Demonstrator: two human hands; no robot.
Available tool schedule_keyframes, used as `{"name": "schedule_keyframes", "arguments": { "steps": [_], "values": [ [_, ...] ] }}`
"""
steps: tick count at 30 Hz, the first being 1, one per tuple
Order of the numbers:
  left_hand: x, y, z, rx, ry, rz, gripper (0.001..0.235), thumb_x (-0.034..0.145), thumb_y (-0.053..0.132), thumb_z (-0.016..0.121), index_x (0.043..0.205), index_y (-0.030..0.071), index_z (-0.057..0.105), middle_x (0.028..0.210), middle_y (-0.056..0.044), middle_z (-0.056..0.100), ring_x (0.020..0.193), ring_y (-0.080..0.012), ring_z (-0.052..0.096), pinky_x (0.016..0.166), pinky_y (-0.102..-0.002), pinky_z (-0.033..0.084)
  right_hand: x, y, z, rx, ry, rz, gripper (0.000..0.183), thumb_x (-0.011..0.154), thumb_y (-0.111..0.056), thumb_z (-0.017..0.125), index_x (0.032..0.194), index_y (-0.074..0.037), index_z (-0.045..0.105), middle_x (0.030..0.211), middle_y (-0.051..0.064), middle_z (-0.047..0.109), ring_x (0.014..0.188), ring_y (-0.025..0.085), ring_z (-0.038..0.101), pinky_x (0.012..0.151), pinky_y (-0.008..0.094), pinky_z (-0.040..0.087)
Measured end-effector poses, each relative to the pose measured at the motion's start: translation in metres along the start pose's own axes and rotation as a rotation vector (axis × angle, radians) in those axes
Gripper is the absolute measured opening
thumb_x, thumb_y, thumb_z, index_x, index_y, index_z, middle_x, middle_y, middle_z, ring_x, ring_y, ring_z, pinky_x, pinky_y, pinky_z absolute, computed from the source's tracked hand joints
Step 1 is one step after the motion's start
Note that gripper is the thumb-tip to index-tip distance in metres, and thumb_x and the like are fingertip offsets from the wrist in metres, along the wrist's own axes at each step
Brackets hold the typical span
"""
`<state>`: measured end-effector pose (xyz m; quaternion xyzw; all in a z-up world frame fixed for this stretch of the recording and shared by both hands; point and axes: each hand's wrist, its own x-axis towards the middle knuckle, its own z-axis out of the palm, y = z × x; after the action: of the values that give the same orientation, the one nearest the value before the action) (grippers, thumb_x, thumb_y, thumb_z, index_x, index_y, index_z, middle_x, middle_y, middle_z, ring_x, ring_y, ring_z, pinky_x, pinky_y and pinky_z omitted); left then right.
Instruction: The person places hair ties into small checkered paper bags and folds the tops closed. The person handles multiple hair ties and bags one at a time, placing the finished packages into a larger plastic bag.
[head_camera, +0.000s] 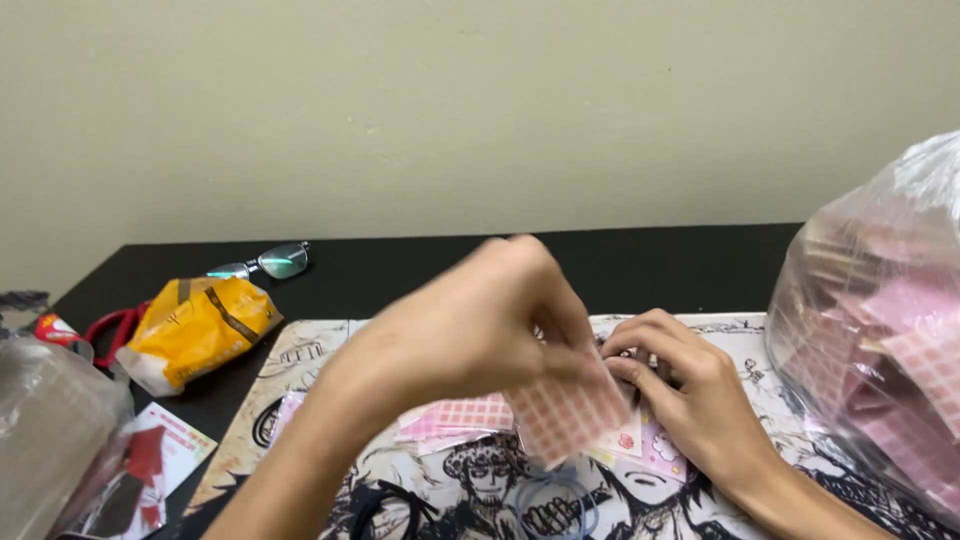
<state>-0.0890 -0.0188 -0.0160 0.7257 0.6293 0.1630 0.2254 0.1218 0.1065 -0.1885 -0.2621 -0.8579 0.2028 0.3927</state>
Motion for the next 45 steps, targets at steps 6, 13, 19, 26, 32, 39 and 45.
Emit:
{"name": "schedule_keyframes", "arguments": {
  "steps": [6, 13, 19, 26, 32, 39, 45],
  "values": [
    [-0.002, -0.020, -0.012, -0.269, 0.140, -0.156, 0.024, 0.109, 0.019, 0.076, 0.117, 0.006, 0.094, 0.097, -0.007, 0.094, 0.055, -0.0119, 0.064, 0.047, -0.027, 0.053, -0.001, -0.001, 0.000, 0.150, 0.184, 0.245, 0.017, 0.100, -0.013, 0.080, 0.108, -0.011, 0.095, 0.105, 0.000, 0.095, 0.098, 0.012, 0.085, 0.091, 0.026, 0.063],
    [0.020, -0.043, 0.007, -0.300, 0.147, -0.282, 0.031, 0.117, 0.022, 0.066, 0.125, 0.009, 0.093, 0.072, -0.006, 0.074, 0.049, -0.0136, 0.056, 0.060, -0.033, 0.047, 0.002, -0.002, 0.001, 0.122, 0.213, 0.037, 0.014, 0.100, -0.010, 0.079, 0.100, -0.011, 0.094, 0.113, 0.002, 0.088, 0.107, 0.013, 0.083, 0.086, 0.026, 0.064],
    [0.035, -0.046, 0.028, -0.583, 0.235, -0.419, 0.027, 0.104, 0.010, 0.084, 0.129, 0.009, 0.094, 0.081, -0.008, 0.086, 0.053, -0.0104, 0.057, 0.044, -0.025, 0.040, 0.006, 0.018, 0.001, 0.633, 0.305, 0.500, 0.013, 0.107, -0.004, 0.078, 0.110, 0.007, 0.084, 0.081, 0.016, 0.075, 0.056, 0.022, 0.057, 0.054, 0.032, 0.048],
    [0.051, -0.054, 0.045, -0.855, 0.340, -0.518, 0.046, 0.089, -0.009, 0.093, 0.133, 0.005, 0.091, 0.103, -0.015, 0.096, 0.071, -0.0217, 0.081, 0.046, -0.028, 0.058, 0.007, 0.022, 0.002, 0.650, 0.289, 0.463, 0.032, 0.090, 0.012, 0.087, 0.121, 0.005, 0.092, 0.104, 0.021, 0.093, 0.092, 0.030, 0.086, 0.088, 0.038, 0.072],
    [0.049, -0.044, 0.045, -0.932, 0.396, -0.537, 0.038, 0.087, -0.014, 0.092, 0.121, 0.002, 0.094, 0.102, -0.017, 0.095, 0.078, -0.0247, 0.083, 0.069, -0.033, 0.066, 0.003, 0.022, 0.008, 0.732, 0.374, 0.269, 0.018, 0.088, 0.017, 0.083, 0.103, 0.012, 0.090, 0.095, 0.028, 0.096, 0.088, 0.034, 0.096, 0.089, 0.039, 0.080],
    [0.046, -0.022, 0.068, -1.112, 0.596, -0.445, 0.026, 0.088, -0.004, 0.094, 0.114, -0.003, 0.094, 0.103, -0.019, 0.096, 0.087, -0.0249, 0.088, 0.079, -0.033, 0.073, -0.001, 0.007, 0.015, 0.655, 0.395, 0.073, 0.021, 0.090, 0.020, 0.082, 0.099, 0.003, 0.091, 0.099, 0.017, 0.086, 0.095, 0.020, 0.081, 0.086, 0.023, 0.067],
    [0.027, -0.048, 0.150, -1.055, 0.801, -0.202, 0.007, 0.089, 0.006, 0.098, 0.090, 0.001, 0.103, 0.085, -0.005, 0.090, 0.085, -0.0112, 0.079, 0.072, -0.031, 0.071, -0.005, -0.020, 0.013, 0.458, 0.244, 0.051, 0.017, 0.092, -0.001, 0.087, 0.107, -0.004, 0.095, 0.103, 0.012, 0.091, 0.098, 0.018, 0.085, 0.090, 0.025, 0.068]
  ]
}}
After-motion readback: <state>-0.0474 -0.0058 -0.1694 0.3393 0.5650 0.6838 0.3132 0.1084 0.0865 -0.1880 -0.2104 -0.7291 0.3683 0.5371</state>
